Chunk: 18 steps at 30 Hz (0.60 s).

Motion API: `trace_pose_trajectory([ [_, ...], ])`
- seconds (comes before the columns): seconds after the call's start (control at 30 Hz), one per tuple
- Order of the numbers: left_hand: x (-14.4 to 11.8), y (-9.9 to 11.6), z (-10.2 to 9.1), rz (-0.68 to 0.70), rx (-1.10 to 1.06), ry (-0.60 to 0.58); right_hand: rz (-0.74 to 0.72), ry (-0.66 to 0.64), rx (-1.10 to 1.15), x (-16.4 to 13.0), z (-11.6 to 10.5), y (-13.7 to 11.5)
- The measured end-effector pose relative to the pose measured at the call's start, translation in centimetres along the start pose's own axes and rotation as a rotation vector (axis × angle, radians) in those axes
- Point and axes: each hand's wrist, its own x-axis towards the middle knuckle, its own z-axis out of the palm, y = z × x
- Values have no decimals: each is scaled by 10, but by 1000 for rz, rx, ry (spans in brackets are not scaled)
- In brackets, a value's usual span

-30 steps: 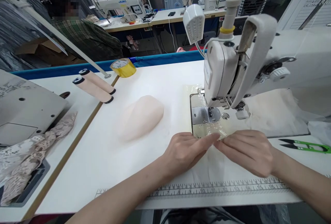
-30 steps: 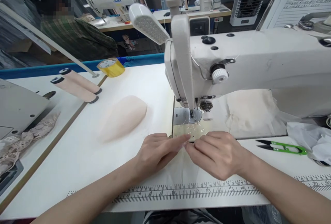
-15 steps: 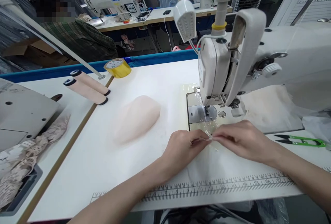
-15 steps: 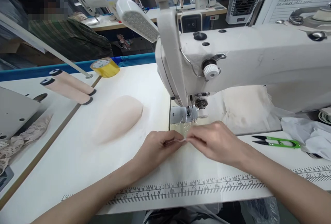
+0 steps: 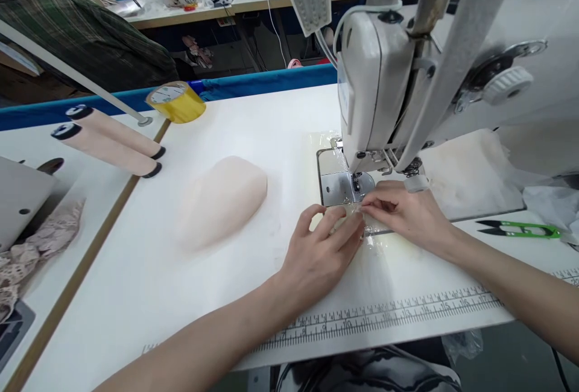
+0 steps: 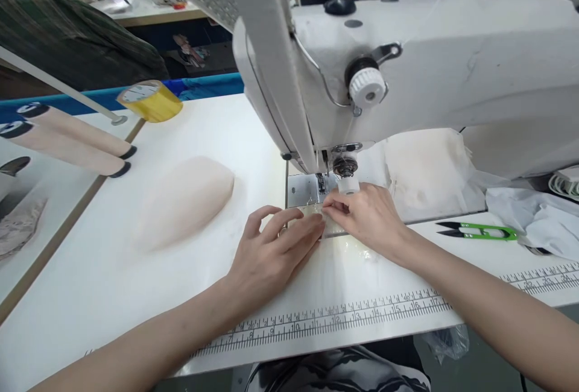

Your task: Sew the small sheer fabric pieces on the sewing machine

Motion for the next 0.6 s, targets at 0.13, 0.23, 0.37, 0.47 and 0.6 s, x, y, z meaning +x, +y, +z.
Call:
trace_pose_trajectory([
  [0.13,-3,2,-3,12,6,-79,-69,131,-21,-1,0,4],
  [0.23,-2,0,-3,-17,-14,-94,-132,185,-75,-1,1,5],
  [0.37,1,-2,-1,-40,-21,-103,-195,91,-246,-3,2,1],
  [0.47,2,-3,0,-61,-31,-109,-206,139,-442,-3,0,1],
  [0.6,1,-3,0,-75,-46,-117,-203,237,-694,-4,-12,9],
])
